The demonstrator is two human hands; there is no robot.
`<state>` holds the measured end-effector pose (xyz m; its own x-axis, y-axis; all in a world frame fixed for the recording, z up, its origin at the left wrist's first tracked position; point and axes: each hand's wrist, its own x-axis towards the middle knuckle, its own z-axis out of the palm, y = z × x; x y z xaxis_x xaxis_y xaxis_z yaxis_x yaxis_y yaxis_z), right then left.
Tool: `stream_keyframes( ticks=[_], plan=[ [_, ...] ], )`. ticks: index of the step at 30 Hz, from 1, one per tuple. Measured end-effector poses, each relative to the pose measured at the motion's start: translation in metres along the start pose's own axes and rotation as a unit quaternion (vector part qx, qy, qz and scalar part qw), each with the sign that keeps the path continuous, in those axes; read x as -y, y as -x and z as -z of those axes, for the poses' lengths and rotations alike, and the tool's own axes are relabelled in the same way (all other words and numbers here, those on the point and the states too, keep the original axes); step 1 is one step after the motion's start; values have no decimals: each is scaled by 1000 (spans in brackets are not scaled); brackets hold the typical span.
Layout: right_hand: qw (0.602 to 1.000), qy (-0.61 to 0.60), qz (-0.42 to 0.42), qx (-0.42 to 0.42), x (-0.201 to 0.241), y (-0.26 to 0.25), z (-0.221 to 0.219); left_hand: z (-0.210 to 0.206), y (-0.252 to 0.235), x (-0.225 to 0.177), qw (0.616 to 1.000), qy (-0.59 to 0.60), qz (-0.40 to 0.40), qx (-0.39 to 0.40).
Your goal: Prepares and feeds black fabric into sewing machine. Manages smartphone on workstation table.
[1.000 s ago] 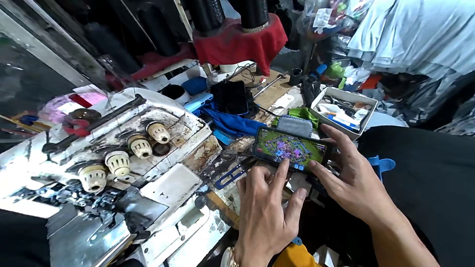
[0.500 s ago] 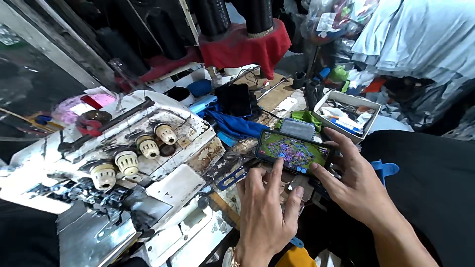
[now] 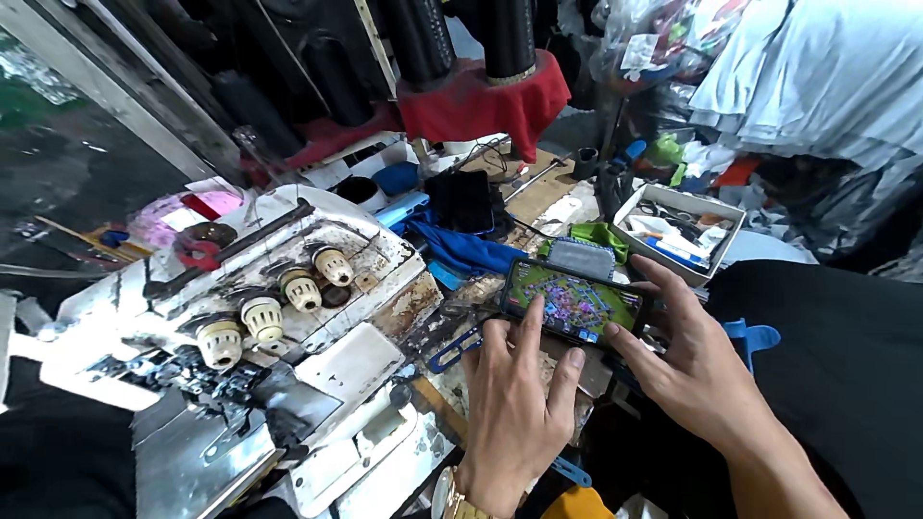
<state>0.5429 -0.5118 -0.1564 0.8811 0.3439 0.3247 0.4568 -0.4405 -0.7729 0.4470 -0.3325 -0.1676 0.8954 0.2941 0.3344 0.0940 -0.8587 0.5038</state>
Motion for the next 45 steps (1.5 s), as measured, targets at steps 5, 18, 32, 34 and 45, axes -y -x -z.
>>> stream_keyframes(
  ticks=[5, 18, 32, 34, 45],
  plan=[
    [1000, -6, 1, -1, -1, 0, 0, 4, -8, -2, 1000, -7, 13, 10],
    [1000, 0, 1, 0, 1, 1, 1, 6, -5, -5, 1000, 16, 1, -9],
    [1000, -3, 1, 1, -1, 1, 1, -4, 5, -12, 998, 21, -57, 7],
    [1000, -2, -1, 1, -1, 1, 2, -5, 5, -13, 998, 23, -56, 10],
    [1000, 2, 0, 0, -1, 1, 0, -2, 20, -1, 998, 12, -54, -8]
  ],
)
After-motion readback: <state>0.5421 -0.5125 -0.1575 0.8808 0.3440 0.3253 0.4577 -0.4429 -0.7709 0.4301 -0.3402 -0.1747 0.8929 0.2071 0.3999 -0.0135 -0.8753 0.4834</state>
